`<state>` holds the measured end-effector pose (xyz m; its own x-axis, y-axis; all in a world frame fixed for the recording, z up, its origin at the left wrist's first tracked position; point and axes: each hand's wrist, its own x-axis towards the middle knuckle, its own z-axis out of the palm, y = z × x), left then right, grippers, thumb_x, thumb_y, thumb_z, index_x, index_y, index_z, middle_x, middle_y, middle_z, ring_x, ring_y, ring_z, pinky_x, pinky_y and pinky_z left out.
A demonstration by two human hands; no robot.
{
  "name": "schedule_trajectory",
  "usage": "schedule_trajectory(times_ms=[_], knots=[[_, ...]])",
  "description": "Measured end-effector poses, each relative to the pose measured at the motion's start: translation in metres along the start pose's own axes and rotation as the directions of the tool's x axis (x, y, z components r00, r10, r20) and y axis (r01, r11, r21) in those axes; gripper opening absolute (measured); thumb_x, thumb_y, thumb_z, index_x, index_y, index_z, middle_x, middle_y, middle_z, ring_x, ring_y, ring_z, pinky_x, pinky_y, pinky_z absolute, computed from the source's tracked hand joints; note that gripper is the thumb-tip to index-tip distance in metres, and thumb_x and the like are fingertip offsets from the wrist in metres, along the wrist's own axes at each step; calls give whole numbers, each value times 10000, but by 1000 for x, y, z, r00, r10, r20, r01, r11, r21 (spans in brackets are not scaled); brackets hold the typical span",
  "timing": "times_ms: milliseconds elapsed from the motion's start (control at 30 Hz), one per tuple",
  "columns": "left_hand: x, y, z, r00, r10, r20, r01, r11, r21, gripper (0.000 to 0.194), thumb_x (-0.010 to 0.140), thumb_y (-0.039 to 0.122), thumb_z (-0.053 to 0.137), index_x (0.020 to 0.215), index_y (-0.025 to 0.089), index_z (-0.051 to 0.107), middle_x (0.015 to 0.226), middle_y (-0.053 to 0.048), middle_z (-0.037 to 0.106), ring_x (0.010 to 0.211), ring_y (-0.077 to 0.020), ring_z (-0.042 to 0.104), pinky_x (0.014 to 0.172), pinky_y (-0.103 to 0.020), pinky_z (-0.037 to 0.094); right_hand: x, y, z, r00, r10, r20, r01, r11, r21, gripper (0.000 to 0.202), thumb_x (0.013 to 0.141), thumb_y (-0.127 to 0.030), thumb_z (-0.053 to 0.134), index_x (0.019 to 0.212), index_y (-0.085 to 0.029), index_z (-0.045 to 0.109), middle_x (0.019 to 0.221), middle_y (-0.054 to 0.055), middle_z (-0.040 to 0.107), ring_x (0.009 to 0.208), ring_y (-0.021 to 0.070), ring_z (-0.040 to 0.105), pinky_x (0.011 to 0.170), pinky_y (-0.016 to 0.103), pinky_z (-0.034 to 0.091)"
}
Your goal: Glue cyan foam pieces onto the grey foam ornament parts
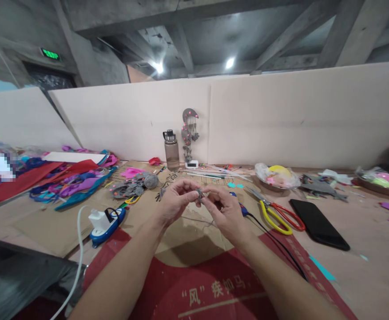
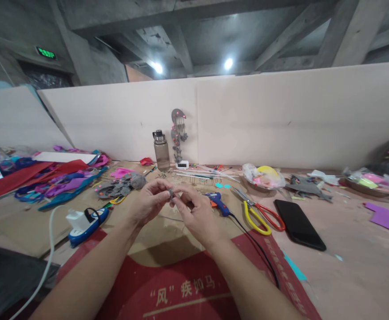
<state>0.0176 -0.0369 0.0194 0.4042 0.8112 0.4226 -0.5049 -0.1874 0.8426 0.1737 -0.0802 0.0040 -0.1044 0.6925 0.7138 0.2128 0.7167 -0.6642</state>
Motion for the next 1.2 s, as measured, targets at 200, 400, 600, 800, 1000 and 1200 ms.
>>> schedule_trajectory(times_ms=[200,400,600,800,1000,1200], knots=[[2,2,1,996,-55,-70,57,998,16,298,607,288,874,815,138,722,695,-32,683,592,-120,603,573,-246,481,0,2,1,1000,-14,-14,14,1000,-25,215,914,-258,565,1122,-230,610,715,-34,599,634,106,578,631,240,450],[2,3,1,993,-38,-115,43,998,42,281,583,311,880,725,138,710,648,-27,671,580,-123,601,613,-265,488,2,0,1,999,-24,-41,19,993,-112,192,913,-271,568,1079,-226,653,764,-9,641,621,106,543,608,240,441],[3,7,-1,993,-21,-119,33,994,104,233,627,307,847,702,132,712,644,-38,676,614,-126,609,663,-263,482,1,1,0,999,27,-41,-32,993,-113,179,925,-314,550,1028,-204,648,829,26,672,700,130,582,640,250,444],[11,12,-20,964,69,-256,-31,989,147,243,600,308,854,687,137,705,682,-29,673,646,-120,607,660,-244,485,4,20,-1,987,156,-50,-162,973,-166,211,898,-339,561,1022,-177,612,694,-26,556,615,112,489,588,234,389],[22,18,-54,872,225,-434,-138,965,222,304,592,358,843,737,139,690,723,-28,673,653,-114,602,642,-237,482,12,44,-17,942,331,53,-297,897,-327,243,865,-372,531,786,-173,644,679,-1,613,647,145,548,613,260,406],[28,10,-72,807,258,-531,-88,942,325,390,586,445,821,769,131,679,718,-25,660,608,-104,574,539,-208,446,22,59,-59,913,361,-190,-389,628,-674,254,907,-305,479,836,-157,672,833,85,689,763,181,592,691,277,379]])
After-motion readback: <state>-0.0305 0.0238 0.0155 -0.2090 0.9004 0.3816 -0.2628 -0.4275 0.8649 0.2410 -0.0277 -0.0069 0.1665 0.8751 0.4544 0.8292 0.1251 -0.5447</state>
